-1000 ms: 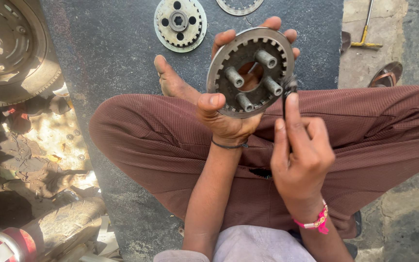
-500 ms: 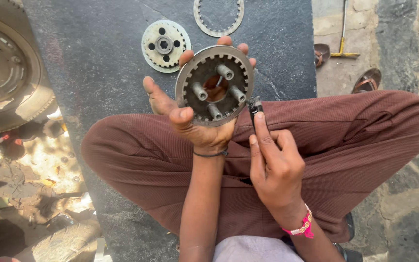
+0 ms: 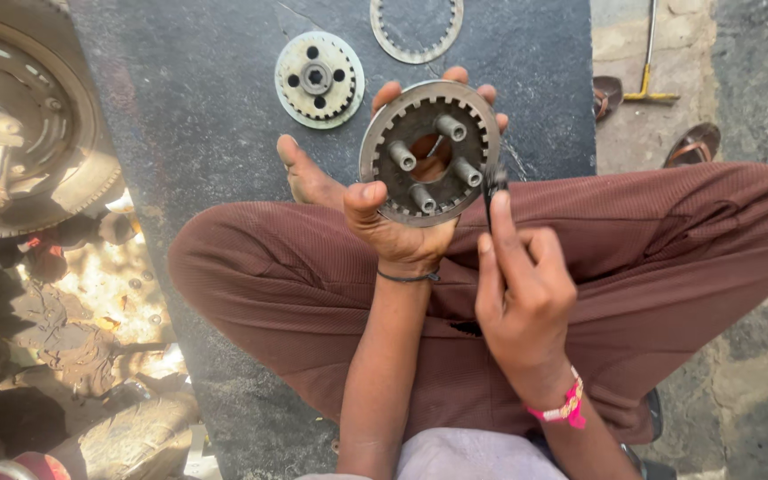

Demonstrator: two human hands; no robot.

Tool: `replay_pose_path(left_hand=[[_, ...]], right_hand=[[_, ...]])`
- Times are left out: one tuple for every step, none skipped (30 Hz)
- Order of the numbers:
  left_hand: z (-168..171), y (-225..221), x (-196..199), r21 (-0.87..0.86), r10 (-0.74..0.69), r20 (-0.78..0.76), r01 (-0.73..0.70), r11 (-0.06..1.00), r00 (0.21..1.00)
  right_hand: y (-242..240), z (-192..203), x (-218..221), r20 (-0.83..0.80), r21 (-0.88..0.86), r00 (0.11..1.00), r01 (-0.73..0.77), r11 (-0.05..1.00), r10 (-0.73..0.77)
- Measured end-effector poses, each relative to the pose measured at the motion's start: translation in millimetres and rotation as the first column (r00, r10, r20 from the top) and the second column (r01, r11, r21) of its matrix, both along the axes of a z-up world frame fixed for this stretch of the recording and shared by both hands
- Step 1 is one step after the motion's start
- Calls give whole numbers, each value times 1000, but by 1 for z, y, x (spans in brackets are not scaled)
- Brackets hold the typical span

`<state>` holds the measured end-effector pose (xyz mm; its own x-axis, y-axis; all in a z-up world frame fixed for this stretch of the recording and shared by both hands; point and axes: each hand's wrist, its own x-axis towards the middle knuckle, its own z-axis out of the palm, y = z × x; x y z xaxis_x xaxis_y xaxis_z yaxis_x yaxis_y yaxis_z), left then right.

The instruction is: The person cleans and scrapes motorcycle clutch plates and hub components by hand using a small blade.

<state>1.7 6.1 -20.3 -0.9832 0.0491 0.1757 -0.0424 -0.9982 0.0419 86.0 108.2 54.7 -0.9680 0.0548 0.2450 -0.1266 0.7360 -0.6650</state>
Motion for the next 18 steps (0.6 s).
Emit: replay_pose_path(left_hand=[[1, -2, -2, 4, 3, -2, -3, 1000, 1000], [2, 2, -3, 20, -11, -10, 11, 1000, 1000], [1, 2, -1, 21, -26, -7, 26, 999, 1000], [0, 2, 1, 22, -41, -4, 41, 999, 999], [-1, 4, 2, 13, -58, 3, 58, 998, 998], [-1, 4, 6, 0, -65, 24, 65, 998, 998], [0, 5, 2, -13, -67, 26, 67, 998, 997], [2, 2, 3, -31, -58, 41, 59, 998, 997], [4, 0, 0, -39, -59, 45, 61, 997, 997], [5, -2, -3, -47, -60, 49, 62, 997, 997], [4, 1, 0, -32, -90, 60, 92, 995, 994], [3, 2, 3, -30, -99, 69, 101, 994, 993], [2, 4, 5, -24, -116, 79, 118, 993, 990], [1, 2, 6, -32, -112, 87, 115, 993, 990], [2, 2, 5, -44, -113, 85, 117, 992, 990], [3, 2, 3, -56, -113, 82, 118, 991, 990], [5, 0, 2, -75, -112, 80, 118, 990, 990], [6, 0, 0, -95, -110, 77, 117, 988, 991]], right_hand=[[0, 0, -2, -9, 20, 1000, -1, 1000, 1], [1, 0, -4, -18, 39, 1000, -1, 999, 2], [2, 0, -2, -17, 59, 1000, 6, 998, -6], [4, -2, -3, -22, 57, 1000, 0, 998, 1], [8, -5, -5, -25, 61, 1000, 5, 998, -3], [11, -6, -4, -27, 66, 1000, 9, 998, -7], [9, -4, -2, -22, 52, 1000, 9, 999, -8], [4, -1, 4, -16, 39, 1000, 10, 999, -9], [0, 1, 5, -10, 18, 1000, -2, 1000, 2], [2, 0, -1, -25, 28, 1000, 3, 1000, -3], [8, 0, -4, -21, 43, 1000, 15, 999, -14], [12, -1, -6, -17, 58, 1000, 27, 998, -26], [13, -1, -4, -16, 60, 1000, 22, 998, -21], [14, -1, -1, -16, 62, 1000, 17, 998, -16], [15, -1, -2, -29, 66, 1000, 11, 998, -9], [14, 0, 0, -28, 53, 1000, 10, 999, -8], [9, 1, 2, -32, 37, 999, 0, 999, 1], [8, 1, 2, -36, 21, 999, -10, 1000, 11]])
